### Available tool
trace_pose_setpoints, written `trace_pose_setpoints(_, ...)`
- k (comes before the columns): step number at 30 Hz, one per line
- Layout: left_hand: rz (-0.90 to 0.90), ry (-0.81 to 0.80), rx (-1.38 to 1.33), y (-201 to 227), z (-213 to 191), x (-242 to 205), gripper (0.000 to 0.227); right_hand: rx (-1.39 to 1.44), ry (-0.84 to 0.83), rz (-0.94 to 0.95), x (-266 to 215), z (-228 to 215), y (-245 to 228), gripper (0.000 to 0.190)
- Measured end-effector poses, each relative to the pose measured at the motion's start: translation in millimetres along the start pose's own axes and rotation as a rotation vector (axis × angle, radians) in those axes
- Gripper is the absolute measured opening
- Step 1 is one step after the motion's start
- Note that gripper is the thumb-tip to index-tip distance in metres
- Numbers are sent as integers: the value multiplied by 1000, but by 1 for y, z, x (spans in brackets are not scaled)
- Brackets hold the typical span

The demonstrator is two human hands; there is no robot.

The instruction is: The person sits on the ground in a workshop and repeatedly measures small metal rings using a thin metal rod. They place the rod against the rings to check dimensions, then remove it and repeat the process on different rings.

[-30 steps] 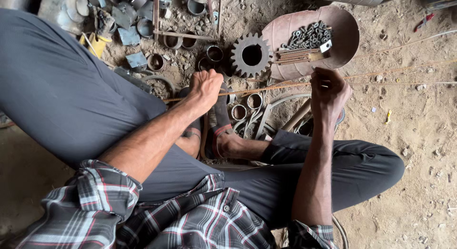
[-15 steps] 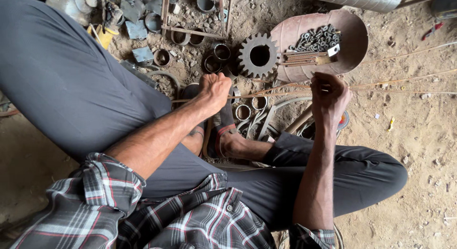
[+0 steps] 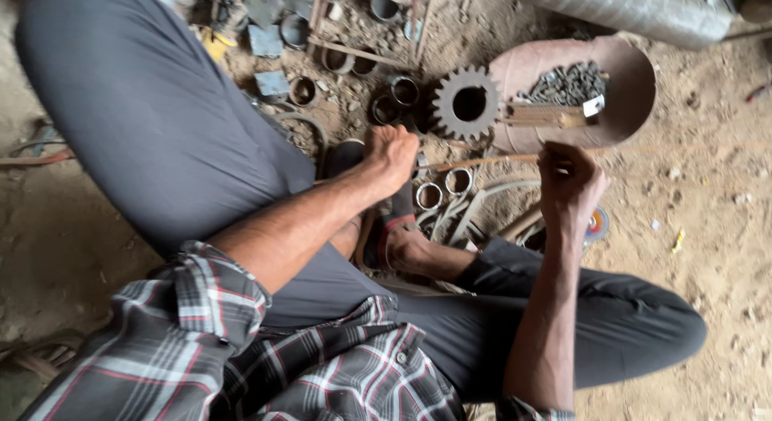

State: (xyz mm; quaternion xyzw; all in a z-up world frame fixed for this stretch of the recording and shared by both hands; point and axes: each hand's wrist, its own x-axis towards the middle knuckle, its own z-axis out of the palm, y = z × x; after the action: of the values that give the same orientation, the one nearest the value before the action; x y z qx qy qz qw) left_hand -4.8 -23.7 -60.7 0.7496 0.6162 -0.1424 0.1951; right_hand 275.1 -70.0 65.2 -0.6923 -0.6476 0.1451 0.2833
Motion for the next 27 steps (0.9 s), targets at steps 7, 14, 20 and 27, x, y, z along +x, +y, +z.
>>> trace_pose_setpoints(7,84,-26,172,0,28,15,13,-12,-7,47,2,5,0,10)
trace_pose_setpoints(14,108,-91,41,-1,35,19,6,10,-10,94,-1,8,-5,12)
trace_pose_setpoints(20,129,-60,101,-5,21,12,9,4,-8,112,1,8,-5,13)
trace_pose_setpoints(27,143,17,54,-3,38,24,9,-8,-24,59,2,9,2,11)
